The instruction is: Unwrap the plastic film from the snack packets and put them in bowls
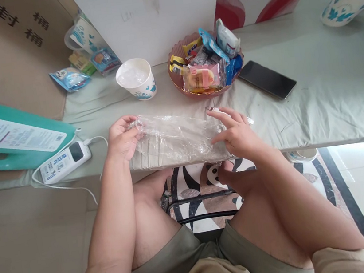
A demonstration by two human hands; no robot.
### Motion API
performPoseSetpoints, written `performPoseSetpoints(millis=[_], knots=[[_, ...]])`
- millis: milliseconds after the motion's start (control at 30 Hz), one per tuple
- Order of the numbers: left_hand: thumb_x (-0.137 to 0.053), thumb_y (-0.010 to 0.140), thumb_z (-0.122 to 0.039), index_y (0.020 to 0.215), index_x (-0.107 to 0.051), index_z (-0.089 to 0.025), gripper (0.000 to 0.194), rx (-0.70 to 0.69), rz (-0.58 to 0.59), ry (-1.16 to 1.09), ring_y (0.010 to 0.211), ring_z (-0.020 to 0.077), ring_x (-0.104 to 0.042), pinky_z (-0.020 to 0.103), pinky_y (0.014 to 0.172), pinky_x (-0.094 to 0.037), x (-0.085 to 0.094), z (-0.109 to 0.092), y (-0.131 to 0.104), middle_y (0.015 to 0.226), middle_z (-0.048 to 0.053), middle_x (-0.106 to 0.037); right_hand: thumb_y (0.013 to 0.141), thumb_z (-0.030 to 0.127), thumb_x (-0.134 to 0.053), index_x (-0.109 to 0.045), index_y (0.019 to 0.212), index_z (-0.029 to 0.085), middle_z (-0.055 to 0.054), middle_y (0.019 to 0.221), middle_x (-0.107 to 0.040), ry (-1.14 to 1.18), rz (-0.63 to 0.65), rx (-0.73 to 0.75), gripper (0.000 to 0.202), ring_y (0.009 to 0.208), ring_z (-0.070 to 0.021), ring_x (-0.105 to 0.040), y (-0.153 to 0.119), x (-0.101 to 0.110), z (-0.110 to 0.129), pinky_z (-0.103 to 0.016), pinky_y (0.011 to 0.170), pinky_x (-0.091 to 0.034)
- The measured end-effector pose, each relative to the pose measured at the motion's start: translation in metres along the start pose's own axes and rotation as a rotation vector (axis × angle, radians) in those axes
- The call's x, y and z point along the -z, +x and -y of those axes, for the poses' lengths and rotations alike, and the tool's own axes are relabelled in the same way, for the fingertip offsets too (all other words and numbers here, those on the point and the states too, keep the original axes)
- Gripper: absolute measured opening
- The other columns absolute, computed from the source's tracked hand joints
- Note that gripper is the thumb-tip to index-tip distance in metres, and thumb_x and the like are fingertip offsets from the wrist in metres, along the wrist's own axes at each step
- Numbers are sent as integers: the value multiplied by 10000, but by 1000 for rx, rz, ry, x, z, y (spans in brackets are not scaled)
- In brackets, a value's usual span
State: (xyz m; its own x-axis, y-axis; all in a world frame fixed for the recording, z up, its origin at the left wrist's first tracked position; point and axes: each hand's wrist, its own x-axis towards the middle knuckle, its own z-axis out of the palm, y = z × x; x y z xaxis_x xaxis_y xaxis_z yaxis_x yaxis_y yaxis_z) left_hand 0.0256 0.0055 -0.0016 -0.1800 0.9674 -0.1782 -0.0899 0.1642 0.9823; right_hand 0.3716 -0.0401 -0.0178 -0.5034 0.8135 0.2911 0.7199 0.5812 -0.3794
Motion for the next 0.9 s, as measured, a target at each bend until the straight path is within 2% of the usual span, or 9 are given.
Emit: performPoseSetpoints(millis=[167,267,467,567,633,700,767,833,900], knots=[[-758,571,-106,962,-623,-209,426,35,188,-121,985,185,-713,267,713,-622,5,-4,-5,1198,37,-631,835,47,-533,-780,940,308,-51,1350,-669,85,-287,-59,374,1299,-327,-600,9,10,23,-582,1066,-501],[-797,603,-142,1000,-643,-217,432,45,332,-194,1042,235,-713,311,734,-652,8,-7,-9,1238,51,-648,893,175,-594,-701,1109,288,-92,1289,-689,176,-349,-102,266,1193,-293,-672,18,9,37,-529,1012,-555],[-831,581,-173,1058,-685,-235,503,132,621,-257,983,305,-749,405,678,-683,5,-10,-24,1299,79,-663,799,405,-739,-533,1400,206,-180,1469,-586,270,-157,-133,666,1377,-363,-544,38,-6,44,-584,1114,-460],[-818,591,-157,1047,-678,-228,483,158,681,-224,960,299,-758,379,657,-675,3,-11,-28,1280,85,-678,819,369,-703,-657,1196,215,-108,1121,-747,320,56,-119,410,1100,-309,-681,48,-4,50,-512,998,-500],[-791,592,-122,1062,-662,-231,499,159,636,-204,918,265,-765,346,648,-662,3,-11,-25,1233,70,-694,847,304,-636,-687,949,214,-36,802,-714,356,164,-166,145,798,-219,-671,52,2,55,-399,810,-504],[-756,584,-77,1133,-632,-256,590,149,502,-198,875,217,-765,292,643,-638,4,-10,-20,1195,43,-703,844,272,-603,-641,804,209,12,621,-604,413,200,-251,83,605,-151,-554,52,8,59,-326,653,-427],[-733,587,-73,1183,-598,-277,645,122,307,-233,864,177,-758,236,641,-605,3,-9,-13,1164,19,-704,827,286,-612,-597,758,210,43,552,-512,518,192,-349,103,534,-121,-463,51,10,61,-302,581,-365],[-743,649,-185,1159,-592,-258,537,101,161,-311,933,181,-753,230,675,-597,1,-7,-8,1152,31,-706,821,320,-617,-557,751,217,54,553,-476,687,153,-463,138,519,-110,-444,49,7,61,-288,550,-352],[-726,743,-408,1146,-591,-233,460,124,155,-390,1055,232,-737,287,763,-615,-4,-5,-9,1180,79,-707,820,347,-617,-527,773,225,44,609,-518,881,72,-594,158,551,-115,-501,48,0,62,-274,544,-379]])
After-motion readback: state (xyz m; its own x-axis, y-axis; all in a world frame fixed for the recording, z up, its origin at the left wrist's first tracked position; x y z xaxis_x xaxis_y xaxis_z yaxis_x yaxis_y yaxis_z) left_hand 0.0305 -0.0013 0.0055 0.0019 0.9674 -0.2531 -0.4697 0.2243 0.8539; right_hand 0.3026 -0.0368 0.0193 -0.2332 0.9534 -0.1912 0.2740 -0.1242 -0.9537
